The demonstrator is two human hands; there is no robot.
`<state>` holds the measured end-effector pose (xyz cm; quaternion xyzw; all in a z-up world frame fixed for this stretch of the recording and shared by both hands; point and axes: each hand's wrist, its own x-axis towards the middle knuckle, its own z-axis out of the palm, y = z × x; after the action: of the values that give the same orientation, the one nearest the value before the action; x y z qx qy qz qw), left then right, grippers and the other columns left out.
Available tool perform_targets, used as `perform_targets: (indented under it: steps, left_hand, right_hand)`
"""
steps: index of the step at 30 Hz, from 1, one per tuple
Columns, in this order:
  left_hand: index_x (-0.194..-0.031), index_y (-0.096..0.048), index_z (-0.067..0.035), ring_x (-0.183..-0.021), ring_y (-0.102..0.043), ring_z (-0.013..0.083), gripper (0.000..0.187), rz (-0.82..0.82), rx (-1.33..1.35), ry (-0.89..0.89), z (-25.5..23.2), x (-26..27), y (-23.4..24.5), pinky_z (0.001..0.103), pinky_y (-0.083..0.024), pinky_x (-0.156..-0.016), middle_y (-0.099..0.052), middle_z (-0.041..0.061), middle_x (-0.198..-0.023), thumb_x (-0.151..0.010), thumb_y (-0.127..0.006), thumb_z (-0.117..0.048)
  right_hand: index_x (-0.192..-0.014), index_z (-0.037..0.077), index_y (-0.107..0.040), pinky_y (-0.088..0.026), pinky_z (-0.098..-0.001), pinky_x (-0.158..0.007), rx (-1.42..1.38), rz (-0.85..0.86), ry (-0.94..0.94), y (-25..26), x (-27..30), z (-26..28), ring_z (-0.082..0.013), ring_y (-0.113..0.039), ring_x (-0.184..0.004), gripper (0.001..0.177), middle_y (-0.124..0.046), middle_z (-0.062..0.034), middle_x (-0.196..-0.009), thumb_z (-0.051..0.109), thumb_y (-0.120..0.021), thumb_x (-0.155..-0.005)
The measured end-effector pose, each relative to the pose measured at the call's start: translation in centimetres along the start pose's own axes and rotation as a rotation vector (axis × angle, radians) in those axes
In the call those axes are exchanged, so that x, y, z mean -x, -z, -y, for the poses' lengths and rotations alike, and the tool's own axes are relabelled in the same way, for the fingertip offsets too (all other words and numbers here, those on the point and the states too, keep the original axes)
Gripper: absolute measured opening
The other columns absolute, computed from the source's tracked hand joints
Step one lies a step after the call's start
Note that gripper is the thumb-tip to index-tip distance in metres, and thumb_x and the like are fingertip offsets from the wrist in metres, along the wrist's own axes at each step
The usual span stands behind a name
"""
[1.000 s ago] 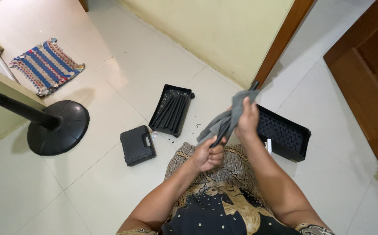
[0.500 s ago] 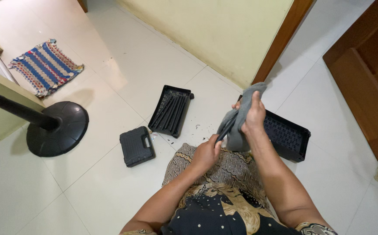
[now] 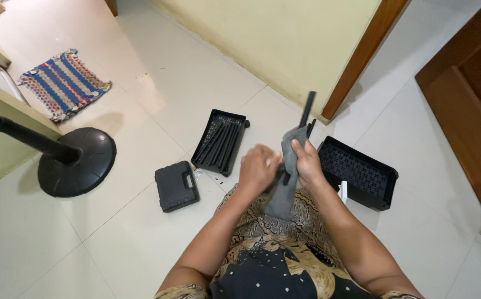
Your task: The person wipes several black plastic rods with a gray cloth, then inserts them into the corners of a perforated black plastic tray to form legs. They stack a second tray on top of the first, creating a two-tier stand.
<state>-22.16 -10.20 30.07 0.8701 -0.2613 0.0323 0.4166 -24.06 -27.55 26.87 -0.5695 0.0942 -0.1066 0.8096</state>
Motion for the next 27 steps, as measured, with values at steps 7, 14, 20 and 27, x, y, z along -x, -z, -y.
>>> perform_targets:
  steps: [7, 14, 20, 27]
  left_hand:
    - [-0.132, -0.059, -0.014, -0.104, -0.065, 0.0154, 0.042, 0.135, 1.168, 0.315, 3.4, -7.6, -2.0, 0.035, -0.052, -0.091, -0.069, -0.001, -0.111, -0.109, -0.039, -0.042]
    - [-0.123, -0.064, -0.012, -0.084, -0.064, 0.0121, 0.034, 0.075, 1.386, 0.520, 6.9, -10.2, -2.8, 0.033, -0.057, -0.077, -0.062, -0.002, -0.088, -0.106, -0.049, -0.037]
    - [-0.117, -0.067, -0.014, -0.068, -0.058, 0.0093, 0.031, -0.289, 1.914, 0.554, 12.8, -13.9, -0.9, 0.029, -0.057, -0.065, -0.059, -0.004, -0.081, -0.102, -0.059, -0.040]
    - [-0.123, -0.066, -0.020, -0.070, -0.060, 0.0100, 0.031, -0.213, 1.953, 0.446, 14.5, -13.3, 1.6, 0.025, -0.055, -0.061, -0.061, -0.004, -0.084, -0.099, -0.063, -0.039]
  right_hand:
    - [-0.114, 0.005, -0.061, -0.052, -0.0300, -0.047, 0.301, 0.139, -0.236, -1.7, 1.0, -1.0, -0.0141, -0.058, -0.052, 0.042, -0.060, -0.0040, -0.073, 0.044, -0.048, -0.104]
    - [-0.098, 0.005, -0.062, -0.052, -0.0303, -0.046, 0.568, 0.225, -0.276, -3.3, 2.2, -0.1, -0.0144, -0.057, -0.049, 0.042, -0.060, -0.0032, -0.068, 0.043, -0.047, -0.104]
    - [-0.109, 0.000, -0.064, -0.055, -0.0338, -0.053, 0.709, 0.310, -0.303, -3.3, 5.7, -0.1, -0.0189, -0.063, -0.057, 0.047, -0.064, -0.0064, -0.074, 0.043, -0.044, -0.106]
    - [-0.128, -0.003, -0.050, -0.062, -0.0397, -0.069, 0.045, -0.266, -0.454, -0.5, 3.1, 2.6, -0.0241, -0.066, -0.077, 0.058, -0.063, -0.0175, -0.102, 0.047, -0.040, -0.102]
